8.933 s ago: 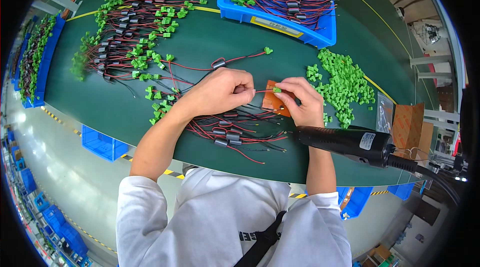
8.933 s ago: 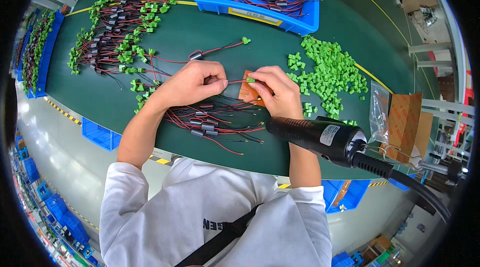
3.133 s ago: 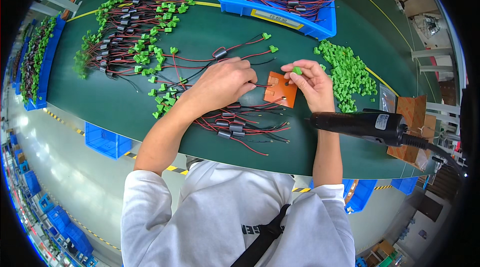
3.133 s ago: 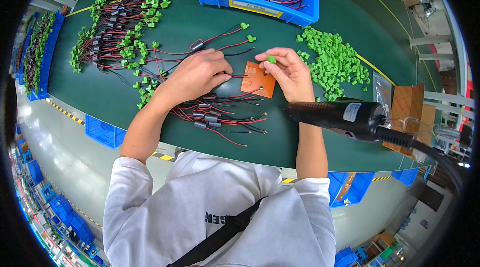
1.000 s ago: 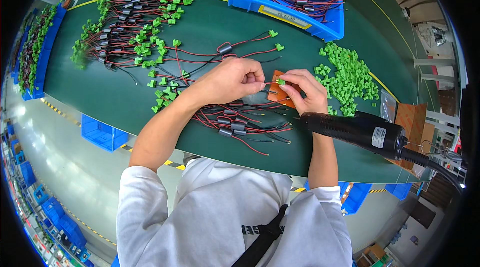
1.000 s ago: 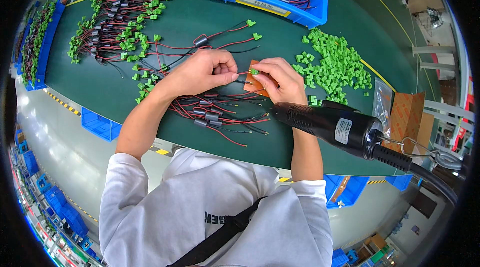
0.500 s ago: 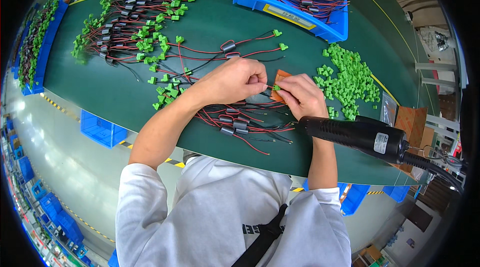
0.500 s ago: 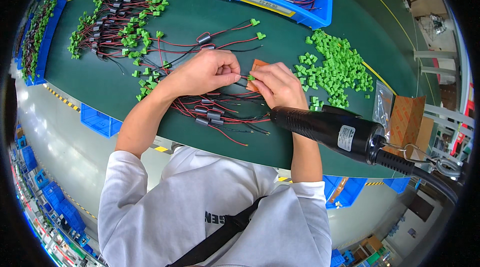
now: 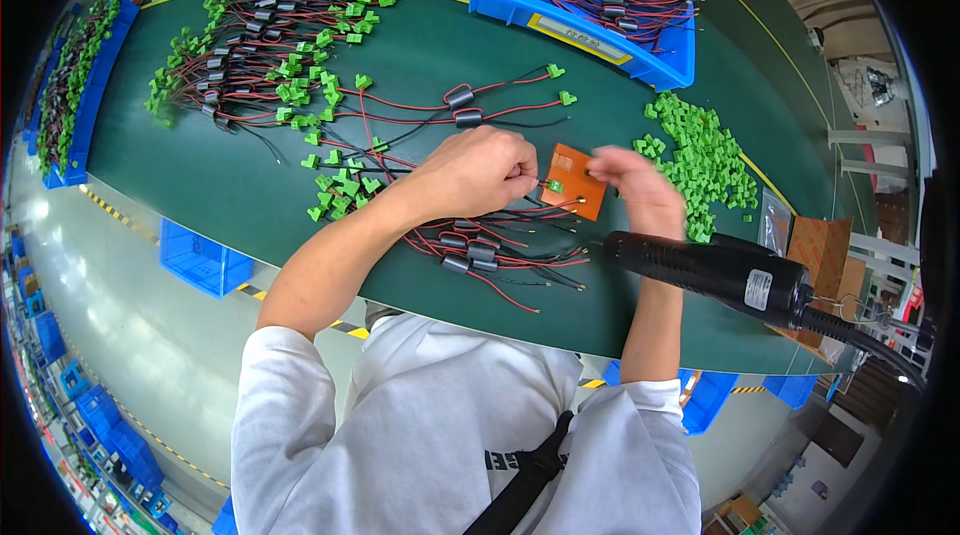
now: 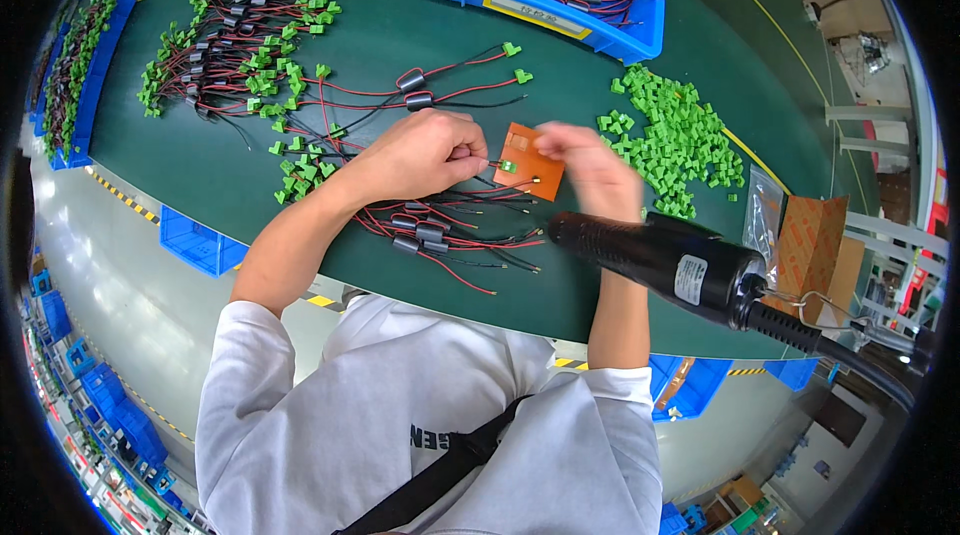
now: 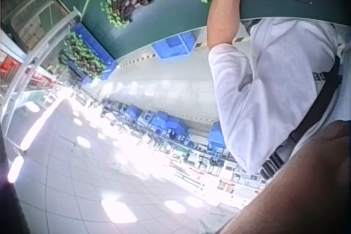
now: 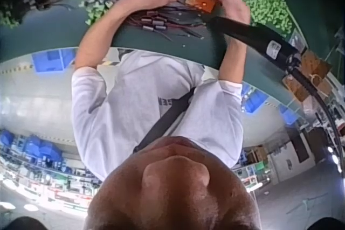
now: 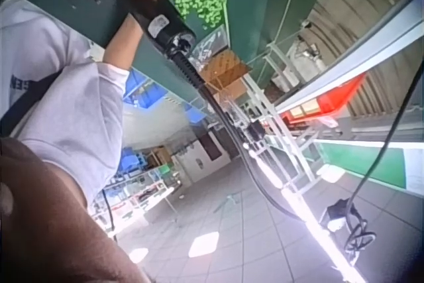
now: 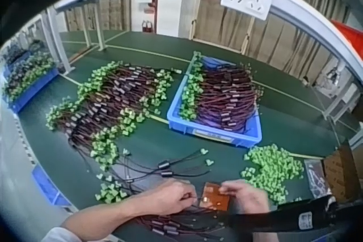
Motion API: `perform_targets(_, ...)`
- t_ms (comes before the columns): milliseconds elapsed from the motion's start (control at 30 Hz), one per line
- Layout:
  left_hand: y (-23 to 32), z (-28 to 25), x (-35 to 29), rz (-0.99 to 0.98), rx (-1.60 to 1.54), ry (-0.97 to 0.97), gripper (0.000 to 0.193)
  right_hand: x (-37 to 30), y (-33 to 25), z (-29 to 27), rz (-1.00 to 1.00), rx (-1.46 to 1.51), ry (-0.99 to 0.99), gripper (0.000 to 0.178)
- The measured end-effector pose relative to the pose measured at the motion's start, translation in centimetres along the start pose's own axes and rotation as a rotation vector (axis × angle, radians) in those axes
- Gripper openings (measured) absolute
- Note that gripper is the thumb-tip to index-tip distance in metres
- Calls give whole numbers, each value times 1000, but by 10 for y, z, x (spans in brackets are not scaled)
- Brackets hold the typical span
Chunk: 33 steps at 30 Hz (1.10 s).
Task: The person assembles electronic components by securing them with screws using an electric screwdriver.
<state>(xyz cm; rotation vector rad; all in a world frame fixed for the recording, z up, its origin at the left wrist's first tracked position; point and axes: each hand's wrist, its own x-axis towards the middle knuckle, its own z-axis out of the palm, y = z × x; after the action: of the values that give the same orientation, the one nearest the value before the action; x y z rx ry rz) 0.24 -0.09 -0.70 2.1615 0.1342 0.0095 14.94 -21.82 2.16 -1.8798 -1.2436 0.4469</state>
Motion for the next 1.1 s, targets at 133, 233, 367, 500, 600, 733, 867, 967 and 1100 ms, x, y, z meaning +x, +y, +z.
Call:
perform_targets(133, 6, -1, -1, -25, 1, 11, 14, -21, -41, -12, -201, 1101, 386, 76)
perform_targets(233, 8, -3, 0, -37, 24, 21, 13, -22, -41, -8, -413, 871, 477, 86)
perform_targets(367, 7, -1, -1, -42, 45, 16, 13, -2, -51, 0, -308, 565, 523, 61)
perform_targets(500, 10, 2, 0, -52, 54, 15, 14, 13, -45, 16, -383, 853, 448, 33)
perform_targets(600, 8, 3, -1, -46, 57, 31, 13, 28, -49, 26, -399, 877, 497, 27)
perform_targets(733, 8, 4, -1, -31, 64, 55, 13, 33, -50, 31, -372, 884, 518, 27)
perform_targets(867, 11, 1, -1, -46, 58, 40, 13, 35, -47, 31, -369, 886, 474, 25)
perform_targets(967, 12, 0, -2, -57, 68, 27, 13, 36, -44, 29, -404, 939, 356, 23)
perform_targets(1100, 9, 1, -1, -51, 76, 27, 13, 37, -44, 31, -399, 935, 290, 23)
